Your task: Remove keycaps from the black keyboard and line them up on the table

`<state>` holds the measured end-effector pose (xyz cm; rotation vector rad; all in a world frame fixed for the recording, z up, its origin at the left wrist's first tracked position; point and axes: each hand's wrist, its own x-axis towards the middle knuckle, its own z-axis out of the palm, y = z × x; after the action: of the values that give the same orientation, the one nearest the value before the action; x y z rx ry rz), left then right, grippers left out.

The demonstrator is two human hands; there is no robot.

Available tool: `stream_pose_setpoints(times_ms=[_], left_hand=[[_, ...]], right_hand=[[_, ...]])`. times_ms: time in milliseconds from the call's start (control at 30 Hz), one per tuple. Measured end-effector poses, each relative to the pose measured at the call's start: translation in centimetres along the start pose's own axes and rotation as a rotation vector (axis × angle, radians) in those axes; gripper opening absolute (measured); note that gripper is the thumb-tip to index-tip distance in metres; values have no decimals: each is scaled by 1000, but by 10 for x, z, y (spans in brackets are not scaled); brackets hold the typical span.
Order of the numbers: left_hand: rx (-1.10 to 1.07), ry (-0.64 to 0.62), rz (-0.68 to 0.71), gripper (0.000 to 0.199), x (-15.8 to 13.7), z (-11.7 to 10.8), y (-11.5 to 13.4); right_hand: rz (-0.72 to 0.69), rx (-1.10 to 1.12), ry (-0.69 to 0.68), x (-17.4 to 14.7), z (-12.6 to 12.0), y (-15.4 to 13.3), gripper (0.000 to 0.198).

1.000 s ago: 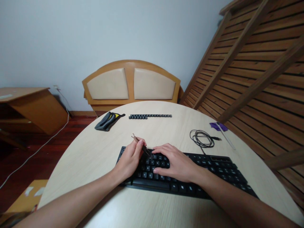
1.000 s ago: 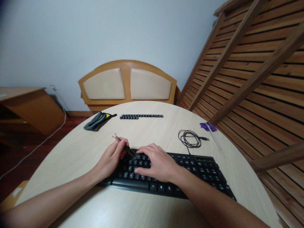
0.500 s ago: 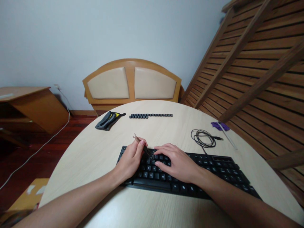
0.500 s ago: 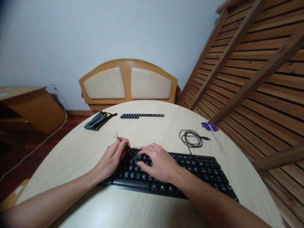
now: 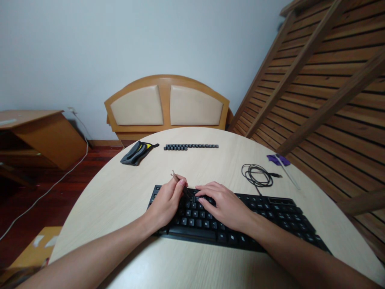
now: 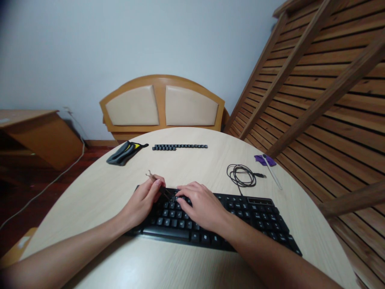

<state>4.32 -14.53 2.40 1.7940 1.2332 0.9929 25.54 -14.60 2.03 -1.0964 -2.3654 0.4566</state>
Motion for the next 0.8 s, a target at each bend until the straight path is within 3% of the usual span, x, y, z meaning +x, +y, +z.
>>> stream_pose_setpoints(times_ms=[800], left_hand=[[12,-64,16,32,-1,-2,3]], right_hand=[[10,-10,28,0,3,-1,18]])
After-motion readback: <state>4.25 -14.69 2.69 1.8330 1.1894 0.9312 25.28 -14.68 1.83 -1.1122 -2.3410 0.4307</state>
